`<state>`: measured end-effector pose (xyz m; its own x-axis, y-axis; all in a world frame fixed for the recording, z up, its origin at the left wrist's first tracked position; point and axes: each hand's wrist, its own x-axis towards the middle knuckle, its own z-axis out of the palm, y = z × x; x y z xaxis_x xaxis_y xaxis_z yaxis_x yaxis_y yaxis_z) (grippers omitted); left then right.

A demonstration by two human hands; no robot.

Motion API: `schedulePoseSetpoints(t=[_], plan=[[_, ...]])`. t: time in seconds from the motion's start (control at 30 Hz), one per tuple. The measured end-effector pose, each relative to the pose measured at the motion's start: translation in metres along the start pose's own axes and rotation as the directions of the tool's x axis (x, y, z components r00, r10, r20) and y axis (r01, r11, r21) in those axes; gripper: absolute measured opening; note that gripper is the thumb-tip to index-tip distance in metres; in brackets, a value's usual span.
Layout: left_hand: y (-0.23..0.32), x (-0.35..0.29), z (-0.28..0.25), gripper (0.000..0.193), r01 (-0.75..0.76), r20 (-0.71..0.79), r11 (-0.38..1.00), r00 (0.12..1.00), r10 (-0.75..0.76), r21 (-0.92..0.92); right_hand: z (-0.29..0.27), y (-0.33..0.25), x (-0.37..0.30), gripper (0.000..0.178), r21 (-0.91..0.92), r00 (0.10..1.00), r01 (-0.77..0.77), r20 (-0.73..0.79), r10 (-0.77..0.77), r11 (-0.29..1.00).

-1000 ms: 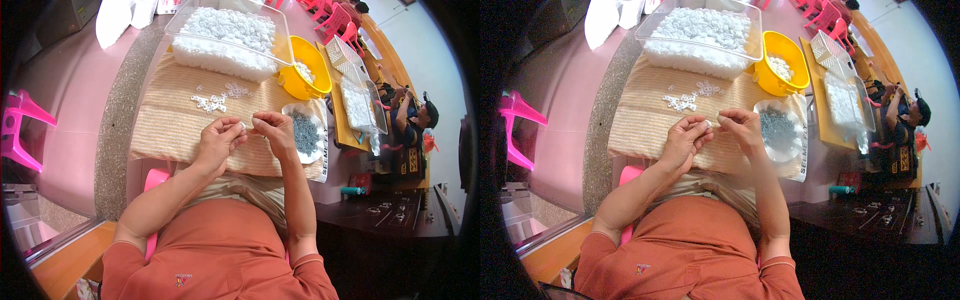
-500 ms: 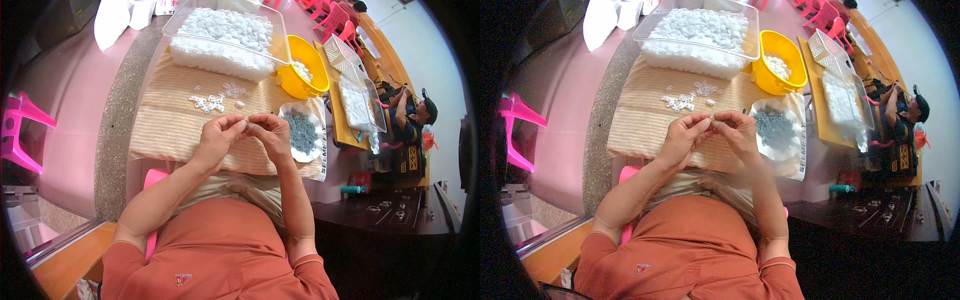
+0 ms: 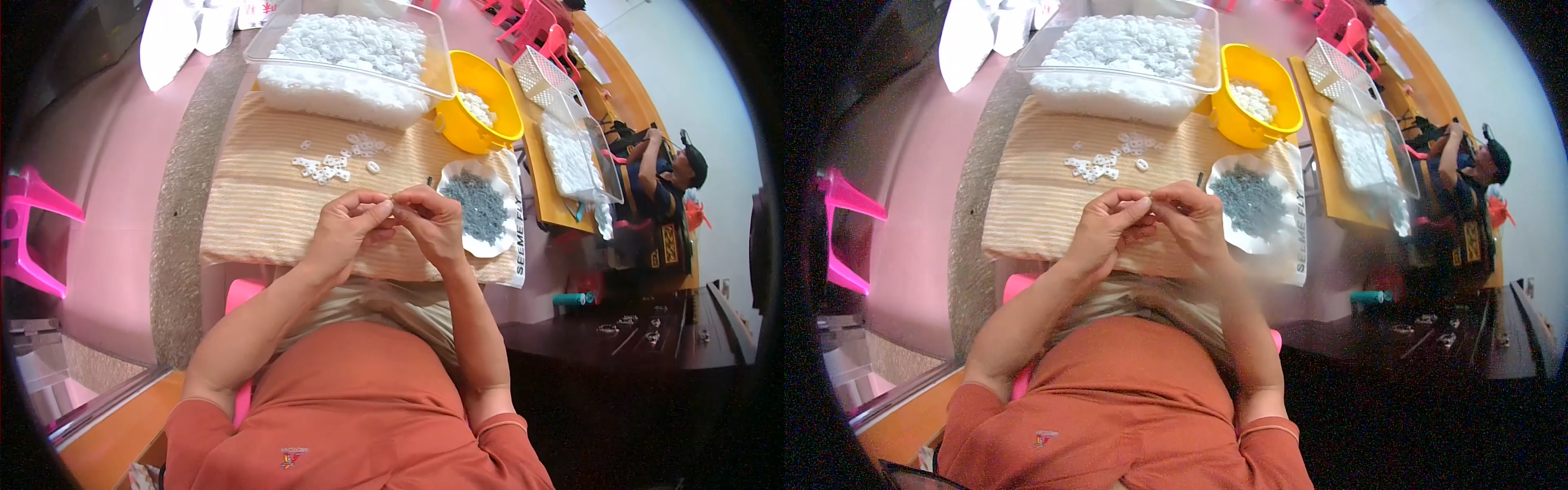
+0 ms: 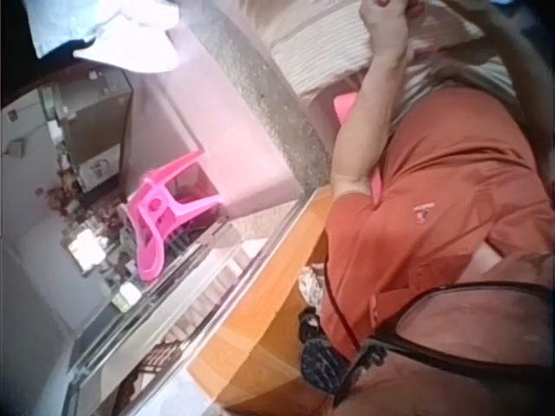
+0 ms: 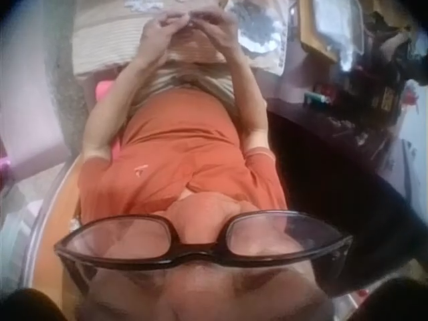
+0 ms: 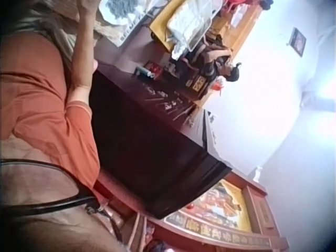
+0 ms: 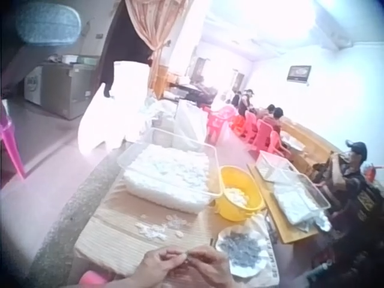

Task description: The recorder is assembling small white plastic components by threading them onto a thin metal rod at a workstation.

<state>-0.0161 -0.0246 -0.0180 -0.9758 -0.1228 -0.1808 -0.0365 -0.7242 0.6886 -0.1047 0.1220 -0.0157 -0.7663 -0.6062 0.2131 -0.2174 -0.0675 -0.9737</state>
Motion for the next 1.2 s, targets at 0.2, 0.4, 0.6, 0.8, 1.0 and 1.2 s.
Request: schedulePoseSetpoints(t=[0.2,0.4,0.6,0.8,1.0,1.2], plan=[[0.004,0.000,-0.003,0.013,0.126,0.046,0.990,0.991,-0.124,-0.062,0.002,-0.005,-0.001,0.009,0.105,1.000,0.024,-0.006,-0.024,0.994],[0.003,-0.001,-0.002,0.011,0.187,0.055,0.980,0.981,-0.184,-0.061,-0.002,-0.006,-0.012,0.012,0.079,0.998,0.057,0.033,-0.060,0.995],[0.000,-0.001,-0.003,0.017,0.190,0.044,0.981,0.981,-0.188,-0.040,-0.008,-0.010,-0.029,0.018,-0.085,0.998,0.043,0.056,-0.039,0.995],[0.001,-0.005,0.004,0.028,0.185,0.010,0.982,0.983,-0.185,-0.033,-0.011,-0.034,-0.051,0.023,-0.395,0.994,0.080,-0.037,-0.103,0.915],[0.000,-0.005,0.005,0.022,0.185,0.059,0.983,0.981,-0.184,-0.012,-0.042,-0.038,-0.070,0.021,-0.739,0.956,0.075,-0.138,-0.260,0.670],[-0.001,-0.007,0.007,0.015,0.204,0.072,0.979,0.976,-0.205,0.022,-0.068,-0.033,-0.082,0.017,-0.865,0.928,-0.016,-0.200,-0.315,0.502]])
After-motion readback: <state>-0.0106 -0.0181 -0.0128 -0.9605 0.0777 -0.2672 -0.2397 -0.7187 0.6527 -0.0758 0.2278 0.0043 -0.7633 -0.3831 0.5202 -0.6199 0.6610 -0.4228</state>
